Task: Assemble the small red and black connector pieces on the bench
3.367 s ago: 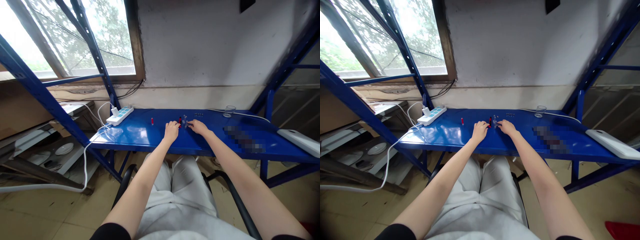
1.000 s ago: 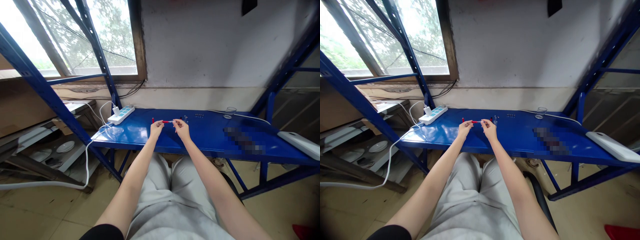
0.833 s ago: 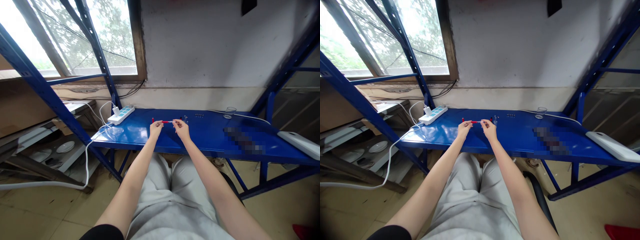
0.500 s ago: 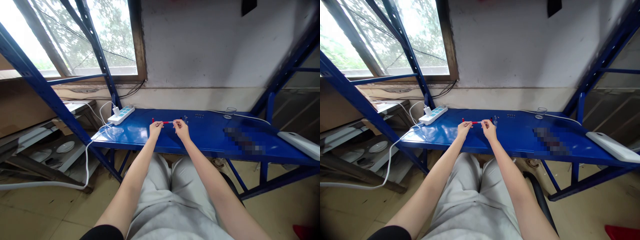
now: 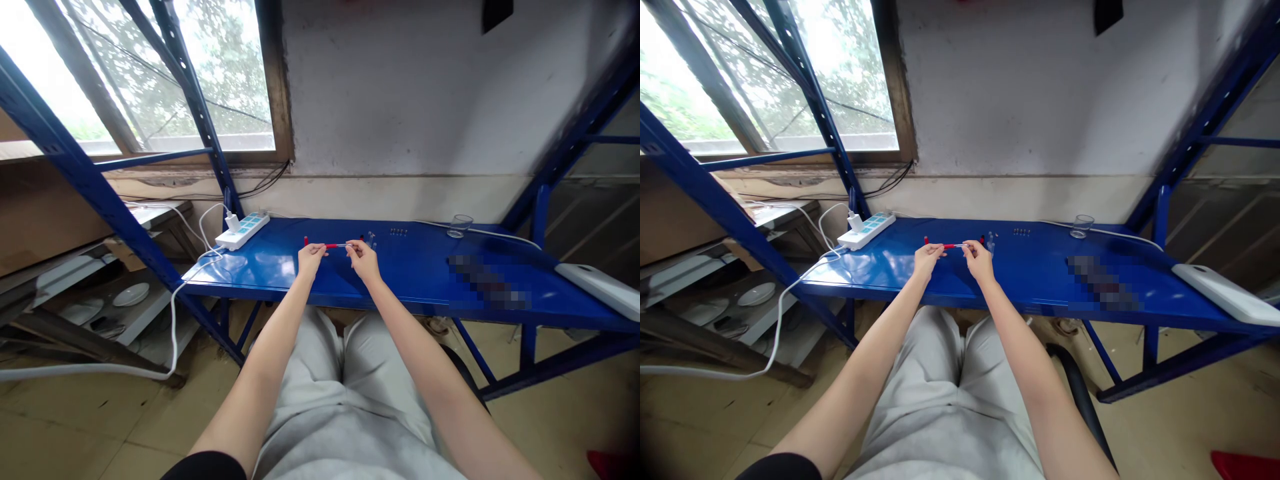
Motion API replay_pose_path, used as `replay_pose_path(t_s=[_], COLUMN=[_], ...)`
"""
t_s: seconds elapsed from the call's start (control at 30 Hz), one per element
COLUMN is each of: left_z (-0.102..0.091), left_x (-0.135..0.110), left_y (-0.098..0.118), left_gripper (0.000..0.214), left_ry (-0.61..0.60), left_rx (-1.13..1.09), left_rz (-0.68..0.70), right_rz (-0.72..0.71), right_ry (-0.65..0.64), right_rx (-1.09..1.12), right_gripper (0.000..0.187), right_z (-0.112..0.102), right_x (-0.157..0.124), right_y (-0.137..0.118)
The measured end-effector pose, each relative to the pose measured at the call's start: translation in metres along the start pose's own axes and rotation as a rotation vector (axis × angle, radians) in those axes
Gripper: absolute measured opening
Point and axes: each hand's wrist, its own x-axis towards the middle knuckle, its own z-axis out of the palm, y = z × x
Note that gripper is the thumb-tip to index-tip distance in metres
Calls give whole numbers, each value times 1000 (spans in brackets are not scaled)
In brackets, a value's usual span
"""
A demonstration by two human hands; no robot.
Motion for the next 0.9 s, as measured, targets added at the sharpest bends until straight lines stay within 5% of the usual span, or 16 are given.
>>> replay_pose_path(t_s=[0.9], left_z=[1], left_x=[-3], left_y=[2], left_gripper=[27], left_ry=[-127], left_rx=[-88], left_rz=[-35], right_rz=[70], right_ry=[-50], right_rx=[81], right_gripper=[39], right_z=[0], right_x=[-1], right_y=[0])
